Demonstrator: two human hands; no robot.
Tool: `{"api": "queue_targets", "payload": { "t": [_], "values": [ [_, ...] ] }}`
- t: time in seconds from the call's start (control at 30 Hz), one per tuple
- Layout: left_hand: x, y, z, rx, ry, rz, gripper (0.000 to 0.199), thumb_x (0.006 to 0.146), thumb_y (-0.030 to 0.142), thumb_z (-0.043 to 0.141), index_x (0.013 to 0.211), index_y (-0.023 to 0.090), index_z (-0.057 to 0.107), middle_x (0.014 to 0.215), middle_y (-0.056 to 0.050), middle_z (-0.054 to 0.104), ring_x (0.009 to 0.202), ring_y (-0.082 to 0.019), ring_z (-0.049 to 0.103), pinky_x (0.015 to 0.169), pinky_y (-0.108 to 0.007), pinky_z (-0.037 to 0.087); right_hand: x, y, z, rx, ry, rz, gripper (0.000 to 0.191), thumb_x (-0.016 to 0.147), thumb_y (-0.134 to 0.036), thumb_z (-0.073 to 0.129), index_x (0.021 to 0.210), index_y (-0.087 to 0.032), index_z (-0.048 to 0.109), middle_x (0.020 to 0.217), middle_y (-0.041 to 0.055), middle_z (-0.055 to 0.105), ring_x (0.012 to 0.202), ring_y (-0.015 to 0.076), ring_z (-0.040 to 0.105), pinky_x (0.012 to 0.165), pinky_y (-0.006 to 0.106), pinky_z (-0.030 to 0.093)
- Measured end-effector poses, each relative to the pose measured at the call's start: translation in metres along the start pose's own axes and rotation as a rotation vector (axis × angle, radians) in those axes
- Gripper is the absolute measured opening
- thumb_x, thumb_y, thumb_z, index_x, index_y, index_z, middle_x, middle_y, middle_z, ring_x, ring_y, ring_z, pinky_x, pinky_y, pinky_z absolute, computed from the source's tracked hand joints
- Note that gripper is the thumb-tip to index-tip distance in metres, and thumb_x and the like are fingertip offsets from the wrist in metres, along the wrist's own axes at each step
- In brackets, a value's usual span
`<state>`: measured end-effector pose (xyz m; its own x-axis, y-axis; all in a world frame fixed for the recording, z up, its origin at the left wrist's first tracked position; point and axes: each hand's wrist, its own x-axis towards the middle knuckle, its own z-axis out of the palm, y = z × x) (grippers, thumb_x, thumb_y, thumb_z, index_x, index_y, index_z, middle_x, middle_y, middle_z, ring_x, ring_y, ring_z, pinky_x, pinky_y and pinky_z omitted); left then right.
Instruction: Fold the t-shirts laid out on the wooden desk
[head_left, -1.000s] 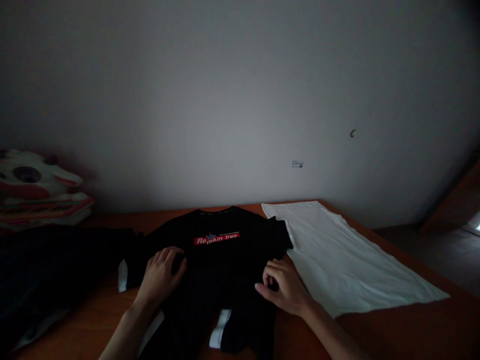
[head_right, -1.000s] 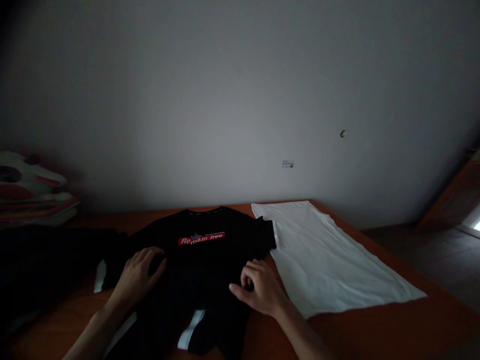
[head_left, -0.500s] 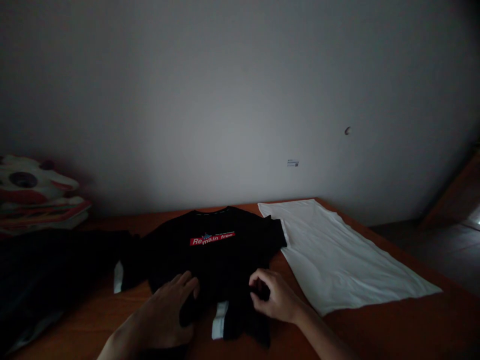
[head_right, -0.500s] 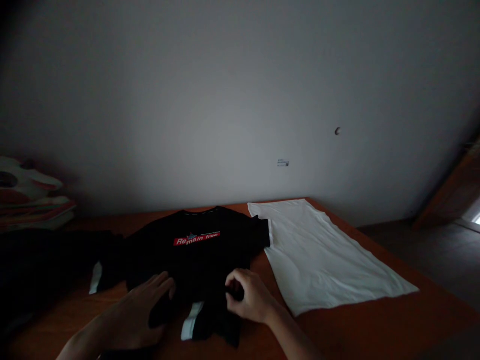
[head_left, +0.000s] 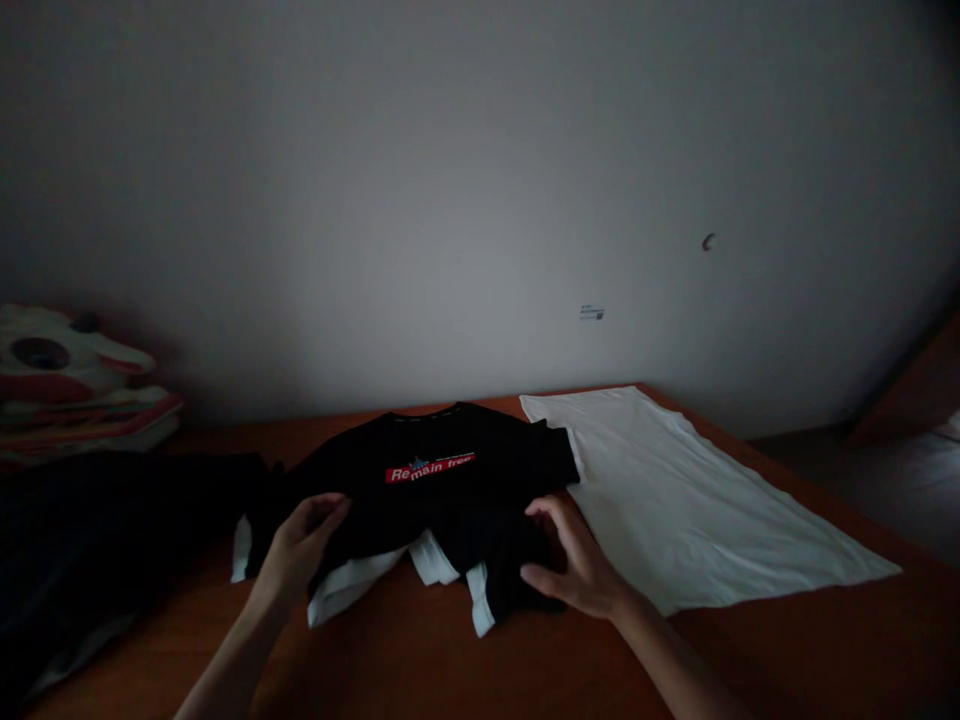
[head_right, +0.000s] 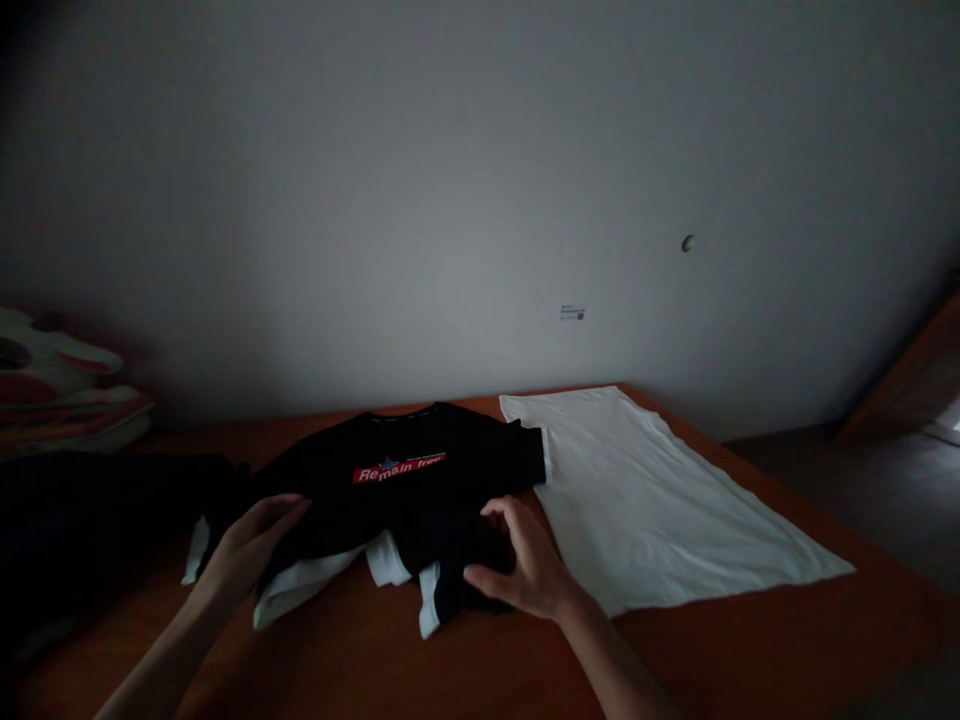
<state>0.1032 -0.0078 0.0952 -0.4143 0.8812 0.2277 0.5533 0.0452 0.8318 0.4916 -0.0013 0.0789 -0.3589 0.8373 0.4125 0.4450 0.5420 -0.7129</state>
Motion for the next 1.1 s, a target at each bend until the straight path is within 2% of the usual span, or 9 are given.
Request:
{"api": "queue_targets", "payload": {
  "t": [0.07,0.13,0.23,0.3,0.37,0.53,0.7,0.9,1.1],
  "values": [
    [-0.003,-0.004,0.008,0.003,0.077,0.042,0.049,0.078,0.066,0.059,0.097,0.021,0.064,0.094,-0.007,0.076,0.087,-0.025,0.073,0.074,-0.036,0.06,-0.005,0.001,0.001,-0.016,-0.094,-0.102,0.092,0.059,-0.059,0.087,0.133,-0.02,0.046,0.13,0.0137,0.057,0.118,0.0307,0.059,0.099,0.041,0.051],
    [-0.009,-0.003,0.013,0.067,0.125,0.202,0.044,0.082,0.061,0.06,0.1,0.021,0.062,0.094,-0.007,0.073,0.082,-0.023,0.071,0.072,-0.036,0.059,-0.007,0.003,0.005,-0.048,-0.109,-0.159,0.099,0.057,-0.051,0.091,0.137,-0.02,0.04,0.14,0.0172,0.049,0.129,0.0334,0.053,0.106,0.044,0.046],
    [-0.018,0.005,0.012,0.237,0.106,0.599,0.025,0.088,0.047,0.061,0.09,0.022,0.062,0.095,-0.007,0.069,0.086,-0.022,0.068,0.079,-0.037,0.057,-0.003,0.007,0.01,-0.101,0.027,-0.184,0.06,0.078,-0.028,0.077,0.128,-0.023,0.045,0.137,0.0152,0.05,0.129,0.0298,0.053,0.106,0.044,0.047],
    [-0.023,0.01,0.007,0.354,-0.04,0.806,0.019,0.088,0.041,0.063,0.085,0.023,0.064,0.101,-0.009,0.069,0.094,-0.023,0.067,0.084,-0.038,0.056,0.0,0.007,0.01,-0.157,0.109,-0.171,0.036,0.083,-0.013,0.063,0.116,-0.025,0.054,0.128,0.0114,0.054,0.122,0.027,0.056,0.103,0.044,0.049],
    [-0.026,0.014,0.003,0.458,-0.217,0.9,0.022,0.084,0.044,0.067,0.092,0.024,0.067,0.114,-0.011,0.068,0.102,-0.026,0.066,0.086,-0.04,0.056,0.003,0.005,0.007,-0.229,0.116,-0.144,0.034,0.081,-0.007,0.059,0.109,-0.026,0.061,0.122,0.0094,0.055,0.117,0.0261,0.058,0.1,0.043,0.051],
    [-0.027,0.011,0.003,0.568,-0.381,0.859,0.046,0.081,0.048,0.068,0.12,0.024,0.065,0.132,-0.013,0.064,0.113,-0.031,0.065,0.094,-0.046,0.056,-0.001,-0.01,0.006,-0.398,-0.012,-0.249,0.065,0.069,-0.009,0.073,0.128,-0.031,0.06,0.136,0.0099,0.05,0.12,0.0317,0.053,0.1,0.049,0.049],
    [-0.023,0.007,0.007,0.54,-0.382,0.82,0.031,0.09,0.034,0.059,0.118,0.027,0.068,0.13,-0.009,0.068,0.115,-0.026,0.066,0.097,-0.042,0.056,-0.003,-0.01,0.015,-0.457,0.001,-0.384,0.044,0.071,-0.006,0.072,0.108,-0.029,0.068,0.121,0.007,0.061,0.104,0.0276,0.059,0.089,0.044,0.051],
    [-0.025,0.009,0.005,0.441,-0.311,0.77,0.024,0.096,0.033,0.053,0.106,0.026,0.073,0.119,-0.007,0.073,0.106,-0.021,0.07,0.09,-0.033,0.059,0.003,0.004,0.01,-0.269,0.246,-0.297,0.017,0.093,-0.015,0.053,0.106,-0.023,0.062,0.1,0.0075,0.065,0.093,0.0232,0.062,0.08,0.036,0.053],
    [-0.029,0.016,0.01,0.443,-0.291,0.756,0.026,0.097,0.034,0.05,0.103,0.025,0.074,0.117,-0.008,0.073,0.106,-0.023,0.07,0.093,-0.038,0.058,0.001,0.022,0.003,-0.206,0.645,-0.076,0.017,0.102,-0.031,0.049,0.1,-0.022,0.063,0.088,0.0075,0.065,0.084,0.022,0.065,0.075,0.033,0.054]
  ]
}}
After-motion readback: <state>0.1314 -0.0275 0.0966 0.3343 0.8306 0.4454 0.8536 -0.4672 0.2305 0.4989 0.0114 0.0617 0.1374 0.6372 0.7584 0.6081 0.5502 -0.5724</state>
